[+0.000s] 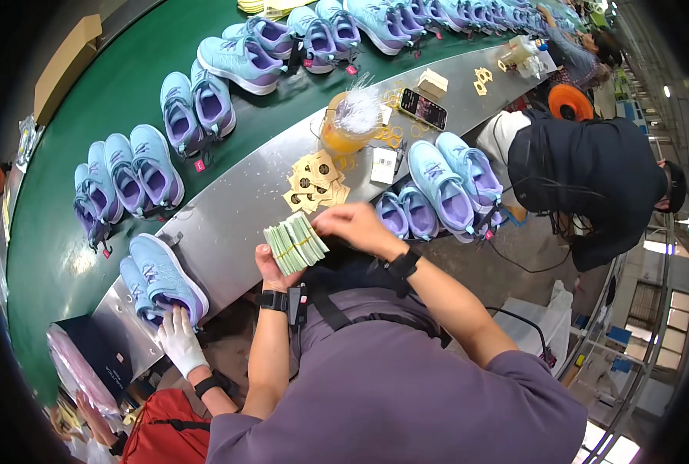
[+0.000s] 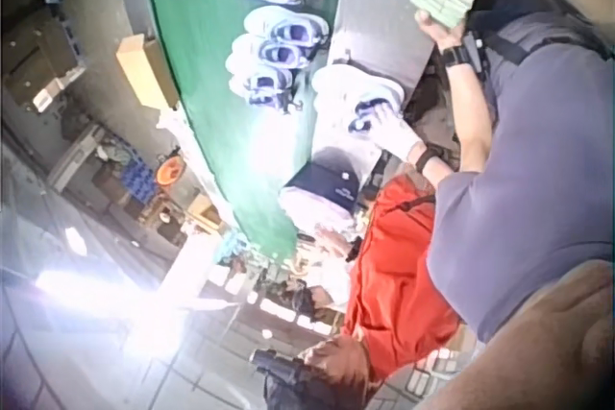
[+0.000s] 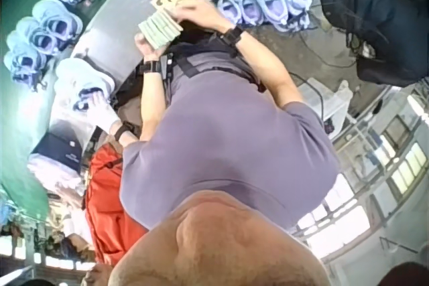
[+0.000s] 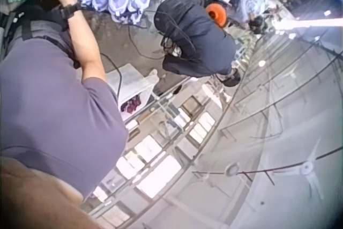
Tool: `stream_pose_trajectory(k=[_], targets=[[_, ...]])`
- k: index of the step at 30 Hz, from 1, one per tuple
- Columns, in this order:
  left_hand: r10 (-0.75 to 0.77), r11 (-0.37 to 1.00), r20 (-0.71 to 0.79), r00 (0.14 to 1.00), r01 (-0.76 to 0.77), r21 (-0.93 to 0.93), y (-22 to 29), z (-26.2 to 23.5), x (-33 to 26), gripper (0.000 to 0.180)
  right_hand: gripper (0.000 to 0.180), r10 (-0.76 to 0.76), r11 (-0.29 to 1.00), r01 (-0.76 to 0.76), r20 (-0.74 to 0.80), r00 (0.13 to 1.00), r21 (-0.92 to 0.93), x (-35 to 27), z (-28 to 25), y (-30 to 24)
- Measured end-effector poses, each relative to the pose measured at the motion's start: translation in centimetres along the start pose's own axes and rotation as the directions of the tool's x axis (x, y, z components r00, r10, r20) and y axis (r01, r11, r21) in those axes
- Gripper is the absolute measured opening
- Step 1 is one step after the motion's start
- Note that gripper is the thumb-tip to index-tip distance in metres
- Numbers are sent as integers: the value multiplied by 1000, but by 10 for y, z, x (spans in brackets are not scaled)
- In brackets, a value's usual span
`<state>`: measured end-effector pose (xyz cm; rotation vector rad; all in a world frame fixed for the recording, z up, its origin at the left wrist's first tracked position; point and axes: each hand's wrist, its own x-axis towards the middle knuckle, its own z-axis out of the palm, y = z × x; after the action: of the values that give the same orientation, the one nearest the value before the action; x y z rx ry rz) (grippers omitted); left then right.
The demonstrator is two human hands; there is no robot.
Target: The person attaches barcode tags to light blue and purple sneakers on a green conveyor belt. They pick up shoes, apply tags to the tongue or heel, and place them back in a line. The person also handles stacks of tags and occasionally moves shoes into a plastic bin.
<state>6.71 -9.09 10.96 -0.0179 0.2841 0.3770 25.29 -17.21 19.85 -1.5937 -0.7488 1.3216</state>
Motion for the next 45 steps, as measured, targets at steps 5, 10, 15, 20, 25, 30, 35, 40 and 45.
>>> stream_pose_trajectory(k=[5, 10, 15, 20, 25, 30, 35, 40, 45], targets=[[16, 997, -54, 998, -12, 73, 1, 10, -1, 82, 46, -55, 749, -510, -807, 588, -423, 38, -103, 81], [56, 995, -132, 990, -44, 92, 4, 11, -4, 85, 51, 103, 639, -701, -868, 486, -317, 50, -101, 76], [19, 976, -132, 991, 11, 219, 1, 18, 0, 86, 38, -110, 792, -491, -876, 470, -362, 58, -102, 87], [-101, 939, -74, 992, 119, 324, -5, 51, 30, 89, 41, -45, 997, 76, -767, 640, 5, 45, -95, 124], [-132, 972, -84, 988, 145, 184, -20, 37, 52, 81, 38, -207, 978, 194, -497, 843, -79, -24, -34, 23], [-67, 990, -188, 980, 89, 111, -30, 34, 56, 75, 27, -383, 846, 161, -369, 847, -508, -22, -73, 5], [0, 997, -143, 990, 11, 76, -25, 48, 44, 75, 20, -296, 776, -183, -605, 739, -603, 77, -191, 2], [44, 989, -215, 976, -13, 144, -22, 30, 32, 74, 16, -368, 328, -269, -384, 847, -906, 156, -234, 32], [81, 980, -293, 953, -23, 196, -31, 8, 13, 73, 20, -283, 224, -270, -327, 901, -936, 181, -233, 43]])
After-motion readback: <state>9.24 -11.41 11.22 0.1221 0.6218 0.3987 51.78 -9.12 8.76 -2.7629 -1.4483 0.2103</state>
